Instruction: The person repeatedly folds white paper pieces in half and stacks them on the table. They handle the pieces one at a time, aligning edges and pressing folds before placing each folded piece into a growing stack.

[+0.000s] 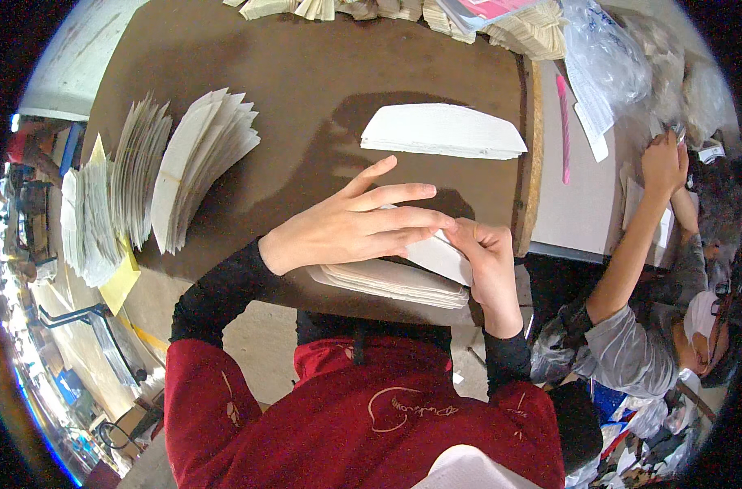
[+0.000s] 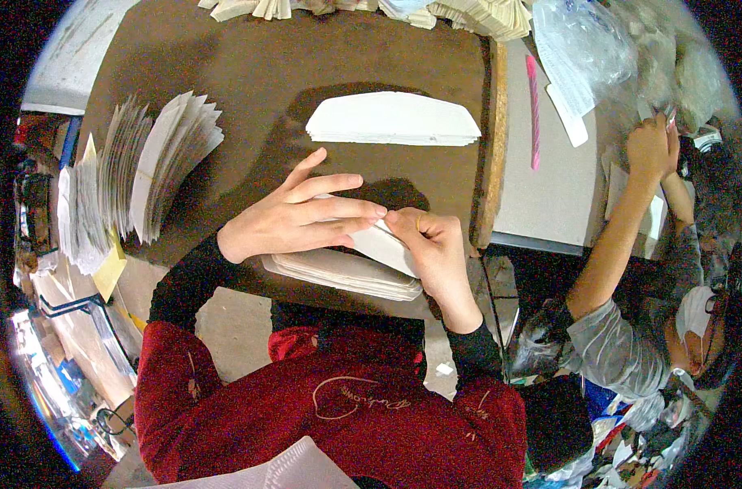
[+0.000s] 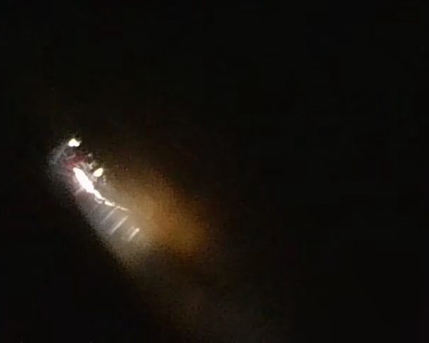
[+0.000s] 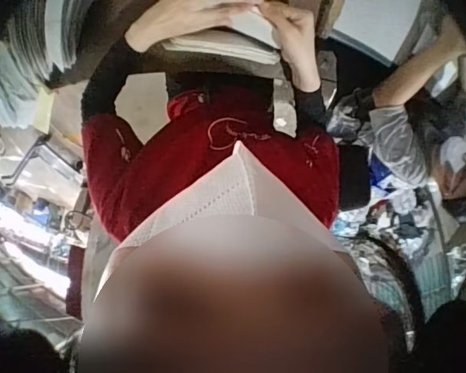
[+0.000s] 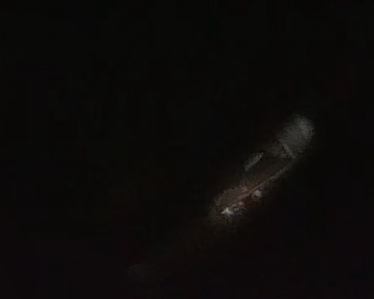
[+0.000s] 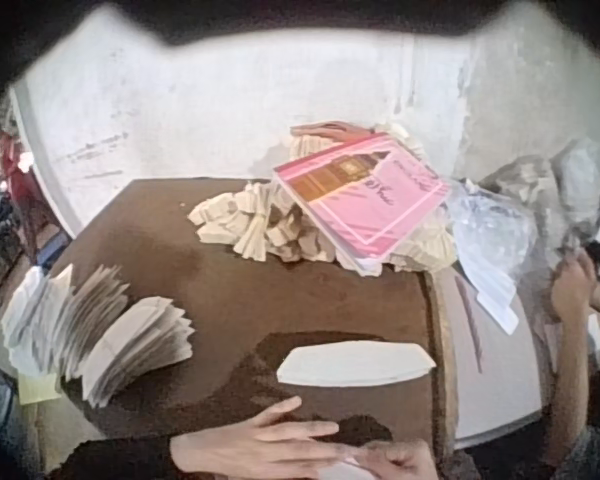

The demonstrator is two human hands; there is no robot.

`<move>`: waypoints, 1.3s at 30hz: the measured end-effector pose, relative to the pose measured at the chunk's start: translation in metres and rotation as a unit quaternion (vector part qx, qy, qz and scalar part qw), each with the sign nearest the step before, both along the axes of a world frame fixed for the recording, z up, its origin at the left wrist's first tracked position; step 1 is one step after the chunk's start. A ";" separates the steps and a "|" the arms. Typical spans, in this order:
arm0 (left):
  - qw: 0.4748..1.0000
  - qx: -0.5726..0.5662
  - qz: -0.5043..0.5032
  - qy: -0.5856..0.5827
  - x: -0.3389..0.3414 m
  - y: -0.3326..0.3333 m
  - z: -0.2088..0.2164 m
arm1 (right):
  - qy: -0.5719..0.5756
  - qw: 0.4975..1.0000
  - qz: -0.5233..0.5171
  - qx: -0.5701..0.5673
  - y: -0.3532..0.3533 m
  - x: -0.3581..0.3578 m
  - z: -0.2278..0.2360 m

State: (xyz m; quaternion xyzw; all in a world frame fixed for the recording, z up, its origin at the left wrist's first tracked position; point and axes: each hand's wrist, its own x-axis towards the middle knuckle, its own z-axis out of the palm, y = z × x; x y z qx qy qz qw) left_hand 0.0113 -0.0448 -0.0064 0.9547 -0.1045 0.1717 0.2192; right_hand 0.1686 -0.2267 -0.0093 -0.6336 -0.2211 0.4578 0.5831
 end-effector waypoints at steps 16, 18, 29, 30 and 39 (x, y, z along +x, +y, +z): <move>0.981 -0.049 -0.096 -0.161 0.005 -0.008 0.005 | -0.085 0.996 -0.037 -0.016 -0.011 0.025 -0.030; 0.988 -0.085 -0.120 -0.044 0.001 -0.005 0.004 | -0.102 0.991 -0.085 -0.001 -0.009 0.021 -0.031; 0.917 -0.354 0.063 -0.172 -0.027 0.025 0.043 | -0.435 0.897 -0.005 -0.085 -0.006 0.010 0.004; 0.906 -0.380 0.137 -0.126 -0.032 0.029 0.044 | -0.479 0.858 0.023 -0.182 -0.007 0.015 0.001; 0.954 -0.268 0.135 -0.007 -0.015 0.026 0.038 | -0.351 0.933 -0.069 0.039 -0.001 0.014 0.026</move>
